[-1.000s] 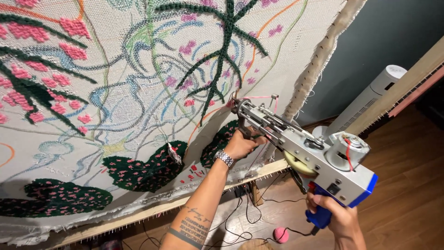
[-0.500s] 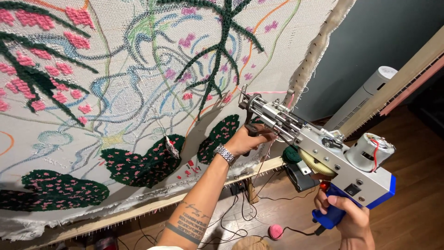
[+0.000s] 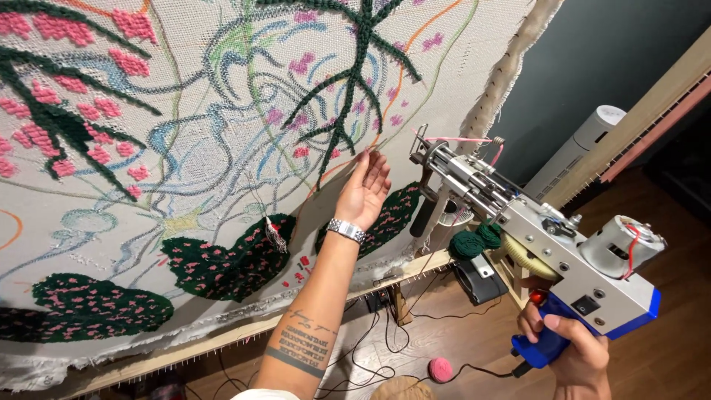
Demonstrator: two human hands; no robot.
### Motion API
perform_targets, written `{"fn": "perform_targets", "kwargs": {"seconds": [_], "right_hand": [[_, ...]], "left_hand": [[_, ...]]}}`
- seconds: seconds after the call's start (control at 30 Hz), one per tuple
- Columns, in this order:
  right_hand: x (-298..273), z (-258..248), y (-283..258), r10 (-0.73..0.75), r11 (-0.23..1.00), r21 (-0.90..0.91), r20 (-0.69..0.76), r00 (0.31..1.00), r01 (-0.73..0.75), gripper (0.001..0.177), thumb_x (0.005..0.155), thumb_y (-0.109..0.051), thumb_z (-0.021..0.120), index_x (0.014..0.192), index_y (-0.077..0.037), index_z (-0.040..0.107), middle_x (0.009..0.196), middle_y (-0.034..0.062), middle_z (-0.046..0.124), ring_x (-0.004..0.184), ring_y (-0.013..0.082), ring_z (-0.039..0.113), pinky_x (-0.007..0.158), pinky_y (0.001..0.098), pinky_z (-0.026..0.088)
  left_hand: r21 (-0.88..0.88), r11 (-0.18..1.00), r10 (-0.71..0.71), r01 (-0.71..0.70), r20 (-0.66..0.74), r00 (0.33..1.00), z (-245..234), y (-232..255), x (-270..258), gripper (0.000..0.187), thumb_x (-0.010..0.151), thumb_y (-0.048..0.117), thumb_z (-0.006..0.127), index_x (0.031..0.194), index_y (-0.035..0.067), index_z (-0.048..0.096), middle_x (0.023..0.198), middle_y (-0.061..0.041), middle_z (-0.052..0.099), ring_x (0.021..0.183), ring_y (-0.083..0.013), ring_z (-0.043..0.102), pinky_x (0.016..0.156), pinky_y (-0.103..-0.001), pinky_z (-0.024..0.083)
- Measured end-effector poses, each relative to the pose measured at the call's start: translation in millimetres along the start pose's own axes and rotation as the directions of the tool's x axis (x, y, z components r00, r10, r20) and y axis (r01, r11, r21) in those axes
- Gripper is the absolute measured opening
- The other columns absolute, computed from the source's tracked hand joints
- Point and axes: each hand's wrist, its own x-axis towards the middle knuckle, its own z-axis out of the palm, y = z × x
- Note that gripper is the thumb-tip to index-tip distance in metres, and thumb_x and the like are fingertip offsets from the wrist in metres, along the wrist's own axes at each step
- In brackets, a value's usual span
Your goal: Tufting a rug with a floral pattern using a power tufting gun on a large frame.
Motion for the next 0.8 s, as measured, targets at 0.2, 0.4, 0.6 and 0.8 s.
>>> {"fn": "perform_targets", "kwargs": {"seconds": [0.2, 0.4, 0.6, 0.8], "right_hand": [[-6.0, 41.8, -14.6, -0.001, 0.994, -0.108, -0.076, 0.997, -0.008, 0.057, 0.074, -0.005, 0.055, 0.129, 0.012, 0.050, 0.107, 0.0248, 0.062, 0.069, 0.0213, 0.046, 0.053, 0.0357, 0.041], [-13.7, 39.1, 1.4, -0.044, 0.994, -0.101, -0.083, 0.996, 0.035, 0.056, 0.077, -0.003, 0.057, 0.130, 0.013, 0.048, 0.107, 0.0267, 0.059, 0.073, 0.0233, 0.048, 0.055, 0.0368, 0.042], [-17.2, 51.0, 4.1, -0.031, 0.999, -0.027, -0.028, 0.999, 0.030, 0.062, 0.078, -0.003, 0.057, 0.137, 0.012, 0.048, 0.111, 0.0278, 0.059, 0.074, 0.0226, 0.049, 0.055, 0.0362, 0.043], [-23.5, 71.6, -4.0, -0.039, 0.995, -0.097, -0.057, 0.998, 0.034, 0.062, 0.076, -0.004, 0.058, 0.135, 0.012, 0.049, 0.116, 0.0284, 0.061, 0.071, 0.0221, 0.049, 0.053, 0.0357, 0.042]], "left_hand": [[0.013, 1.000, -0.018, 0.017, 0.043, 0.999, -23.1, -8.4, 9.3, 0.021, 0.095, 0.026, 0.074, 0.109, 0.011, 0.074, 0.104, -0.001, 0.075, 0.096, -0.0126, 0.070, 0.085, -0.031, 0.055], [0.577, 0.816, -0.006, -0.028, 0.058, 0.998, -46.8, -11.7, -1.9, 0.017, 0.097, 0.021, 0.072, 0.097, 0.004, 0.073, 0.088, -0.006, 0.077, 0.079, -0.0142, 0.071, 0.072, -0.029, 0.056], [0.798, 0.574, 0.197, -0.184, 0.083, 0.977, -56.3, -1.9, -1.0, 0.030, 0.101, 0.028, 0.073, 0.101, -0.001, 0.081, 0.092, -0.010, 0.077, 0.078, -0.0133, 0.066, 0.071, -0.029, 0.052], [0.081, 0.995, -0.053, 0.058, -0.065, 0.996, -16.0, 10.0, -0.7, 0.027, 0.092, 0.026, 0.071, 0.110, 0.006, 0.072, 0.111, -0.007, 0.077, 0.104, -0.0175, 0.073, 0.094, -0.034, 0.058]]}}
